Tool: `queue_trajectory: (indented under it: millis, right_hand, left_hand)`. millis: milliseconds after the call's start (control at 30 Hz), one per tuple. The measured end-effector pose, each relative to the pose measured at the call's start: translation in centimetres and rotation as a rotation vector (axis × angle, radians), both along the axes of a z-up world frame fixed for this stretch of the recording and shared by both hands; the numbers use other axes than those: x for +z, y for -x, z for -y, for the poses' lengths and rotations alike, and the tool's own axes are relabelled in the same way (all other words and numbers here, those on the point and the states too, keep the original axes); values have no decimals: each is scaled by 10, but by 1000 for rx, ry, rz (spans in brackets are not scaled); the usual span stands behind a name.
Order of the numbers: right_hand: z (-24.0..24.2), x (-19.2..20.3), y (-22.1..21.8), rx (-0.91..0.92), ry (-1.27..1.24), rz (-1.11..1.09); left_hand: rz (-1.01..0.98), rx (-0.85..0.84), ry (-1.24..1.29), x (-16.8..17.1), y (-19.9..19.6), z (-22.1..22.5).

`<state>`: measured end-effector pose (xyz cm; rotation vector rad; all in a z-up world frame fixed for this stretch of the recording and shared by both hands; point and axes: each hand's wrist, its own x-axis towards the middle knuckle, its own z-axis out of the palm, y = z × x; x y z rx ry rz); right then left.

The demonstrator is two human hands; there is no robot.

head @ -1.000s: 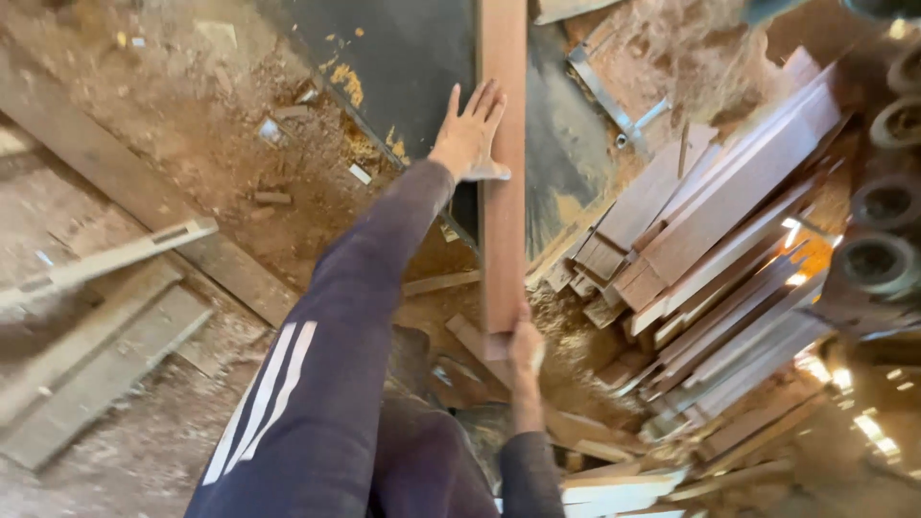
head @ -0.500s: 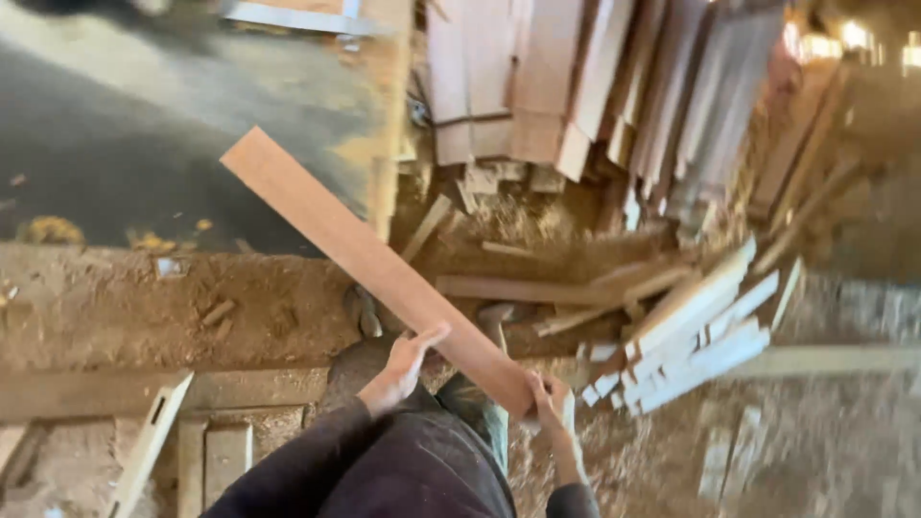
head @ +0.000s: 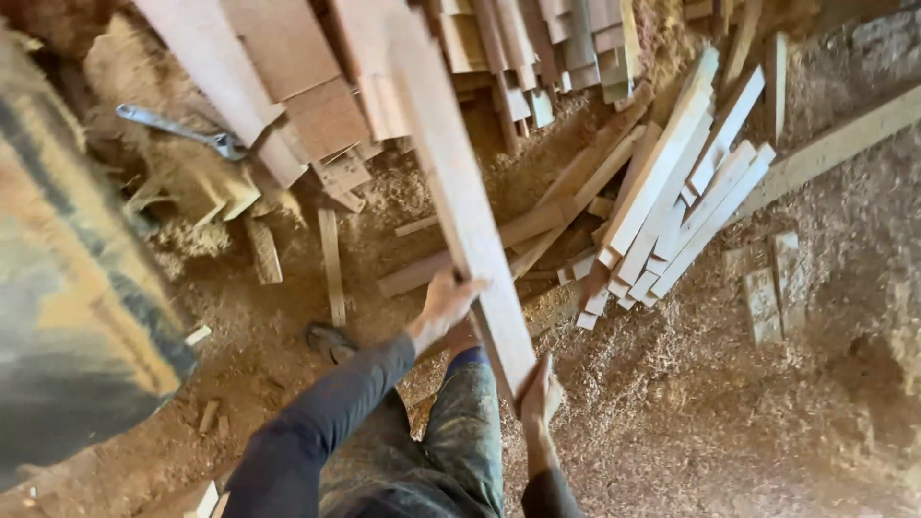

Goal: Picking up wooden boards from a pile, feeding them through a planer machine, and stacking the finished boards.

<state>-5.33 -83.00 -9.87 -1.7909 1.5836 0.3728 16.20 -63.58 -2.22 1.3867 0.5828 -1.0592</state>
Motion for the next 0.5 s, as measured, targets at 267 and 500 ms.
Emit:
queue_trajectory:
  millis: [267, 500]
  right_hand:
    - [216, -183, -304, -10, -402, 1194]
    - [155, -24, -350, 60, -238, 649]
  left_hand:
    - [946, 489, 262, -92, -279, 141]
    - [533, -511, -226, -182, -105, 57]
